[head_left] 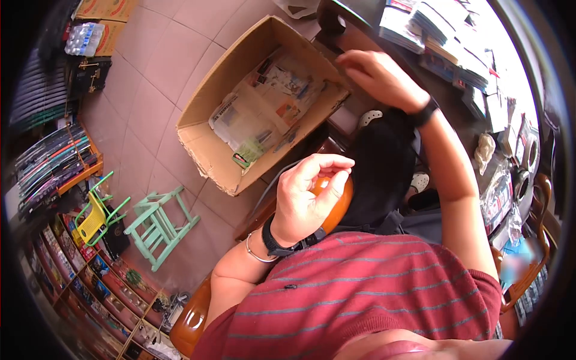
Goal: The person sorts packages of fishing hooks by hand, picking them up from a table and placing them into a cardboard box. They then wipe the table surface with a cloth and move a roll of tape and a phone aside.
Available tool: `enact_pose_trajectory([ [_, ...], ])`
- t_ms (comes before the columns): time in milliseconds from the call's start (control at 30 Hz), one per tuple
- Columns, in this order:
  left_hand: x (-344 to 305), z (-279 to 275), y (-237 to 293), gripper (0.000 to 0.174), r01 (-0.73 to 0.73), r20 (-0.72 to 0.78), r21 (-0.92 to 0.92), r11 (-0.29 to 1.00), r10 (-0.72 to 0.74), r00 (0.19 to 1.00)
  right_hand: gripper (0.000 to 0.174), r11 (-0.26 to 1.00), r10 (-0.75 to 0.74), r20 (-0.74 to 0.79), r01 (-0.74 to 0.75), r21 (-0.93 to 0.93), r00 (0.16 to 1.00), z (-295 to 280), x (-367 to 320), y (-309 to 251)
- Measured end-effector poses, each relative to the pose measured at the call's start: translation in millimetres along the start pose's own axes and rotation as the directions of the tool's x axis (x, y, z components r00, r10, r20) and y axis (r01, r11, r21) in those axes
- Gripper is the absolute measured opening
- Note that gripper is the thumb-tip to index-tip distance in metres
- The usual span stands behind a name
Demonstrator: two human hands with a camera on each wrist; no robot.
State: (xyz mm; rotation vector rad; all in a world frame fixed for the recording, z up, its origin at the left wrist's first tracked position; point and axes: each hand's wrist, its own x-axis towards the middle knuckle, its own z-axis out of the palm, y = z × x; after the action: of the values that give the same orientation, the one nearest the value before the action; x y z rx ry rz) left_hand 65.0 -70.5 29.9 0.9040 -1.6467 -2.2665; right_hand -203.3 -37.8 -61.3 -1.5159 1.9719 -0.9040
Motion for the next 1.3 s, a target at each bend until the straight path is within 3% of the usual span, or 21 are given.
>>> enact_pose_trajectory([
  [67, -3.8, 1.3, 10.1, 0.022, -0.315, 0.159, 0.315, 0.895, 0.277, 0.948, 0.025, 0.997, 0.064, -0.056, -0.067, -0.042, 0.996, -21.3, -51.8, -9.4],
  [100, -7.2, 4.6, 21.7, 0.022, -0.393, 0.235, 0.393, 0.831, 0.322, 0.917, 0.025, 0.990, 0.137, -0.062, -0.140, -0.036, 0.989, -28.3, -78.1, -14.8],
  [200, -7.2, 6.6, 44.6, 0.024, -0.443, 0.296, 0.292, 0.848, 0.361, 0.884, 0.027, 0.944, 0.329, -0.186, -0.320, 0.078, 0.926, -32.1, -138.6, -19.4],
  [233, -8.1, 6.6, 59.0, 0.024, -0.419, 0.200, 0.233, 0.878, 0.378, 0.904, 0.027, 0.928, 0.371, -0.236, -0.349, 0.130, 0.898, -27.2, -153.0, -25.6],
  [267, -8.3, 4.7, 73.9, 0.024, -0.399, 0.102, 0.173, 0.901, 0.386, 0.917, 0.029, 0.950, 0.309, -0.295, -0.307, 0.054, 0.904, -22.1, -162.6, -35.2],
  [333, 10.5, -23.0, 91.9, 0.027, -0.495, 0.011, 0.216, 0.842, 0.505, 0.863, 0.031, 0.963, 0.256, -0.367, -0.270, 0.015, 0.894, -2.5, -176.7, -45.8],
  [433, 54.7, -72.1, 98.0, 0.024, -0.349, -0.196, 0.071, 0.934, 0.356, 0.914, 0.034, 0.943, 0.146, -0.378, -0.244, -0.228, 0.914, 30.0, -182.7, -53.4],
  [467, 73.0, -94.4, 86.9, 0.024, -0.291, -0.168, 0.010, 0.957, 0.288, 0.943, 0.034, 0.913, 0.111, -0.385, -0.248, -0.325, 0.916, 36.3, -182.6, -54.1],
  [533, 108.6, -122.0, 47.7, 0.024, -0.190, -0.159, -0.026, 0.981, 0.184, 0.970, 0.031, 0.910, 0.089, -0.400, -0.237, -0.339, 0.912, 39.8, -183.5, -49.1],
  [600, 141.5, -154.1, -6.4, 0.017, 0.016, -0.102, -0.179, 0.984, -0.035, 0.994, 0.029, 0.935, 0.070, -0.425, -0.208, -0.288, 0.903, 40.6, -180.0, -39.9],
  [667, 180.5, -187.6, -65.5, 0.012, 0.269, -0.116, -0.313, 0.911, -0.318, 0.941, 0.028, 0.940, 0.067, -0.428, -0.201, -0.275, 0.901, 40.6, -171.8, -39.4],
  [733, 214.4, -202.7, -117.6, 0.023, 0.431, -0.264, -0.349, 0.832, -0.528, 0.807, 0.027, 0.947, 0.064, -0.392, -0.180, -0.265, 0.918, 38.3, -162.9, -38.9],
  [800, 238.6, -209.4, -166.7, 0.039, 0.429, -0.376, -0.337, 0.838, -0.537, 0.755, 0.028, 0.950, 0.064, -0.374, -0.171, -0.261, 0.925, 35.5, -156.2, -38.0],
  [867, 260.5, -220.7, -208.7, 0.050, 0.485, -0.396, -0.376, 0.789, -0.611, 0.686, 0.029, 0.950, 0.074, -0.354, -0.174, -0.259, 0.932, 35.2, -153.4, -34.3],
  [900, 271.5, -233.4, -240.3, 0.054, 0.485, -0.381, -0.319, 0.814, -0.579, 0.721, 0.030, 0.949, 0.085, -0.345, -0.181, -0.258, 0.935, 34.2, -151.6, -34.4],
  [967, 297.8, -262.7, -304.1, 0.048, 0.549, -0.374, -0.326, 0.770, -0.638, 0.673, 0.034, 0.950, 0.094, -0.329, -0.183, -0.252, 0.940, 33.6, -147.5, -31.9],
  [1033, 311.3, -257.3, -322.2, 0.048, 0.604, -0.344, -0.329, 0.726, -0.688, 0.639, 0.036, 0.951, 0.100, -0.311, -0.183, -0.249, 0.945, 33.6, -145.2, -27.6],
  [1100, 311.8, -241.2, -335.4, 0.059, 0.532, -0.601, -0.174, 0.829, -0.517, 0.609, 0.037, 0.950, 0.106, -0.296, -0.185, -0.253, 0.949, 35.1, -142.6, -25.8],
  [1233, 340.8, -255.8, -378.3, 0.067, 0.580, -0.573, -0.079, 0.811, -0.513, 0.639, 0.035, 0.947, 0.097, -0.287, -0.177, -0.270, 0.953, 37.9, -140.8, -16.9],
  [1300, 370.7, -284.5, -436.8, 0.066, 0.651, -0.651, 0.136, 0.746, -0.428, 0.627, 0.034, 0.948, 0.104, -0.277, -0.180, -0.264, 0.955, 37.8, -140.5, -15.6],
])
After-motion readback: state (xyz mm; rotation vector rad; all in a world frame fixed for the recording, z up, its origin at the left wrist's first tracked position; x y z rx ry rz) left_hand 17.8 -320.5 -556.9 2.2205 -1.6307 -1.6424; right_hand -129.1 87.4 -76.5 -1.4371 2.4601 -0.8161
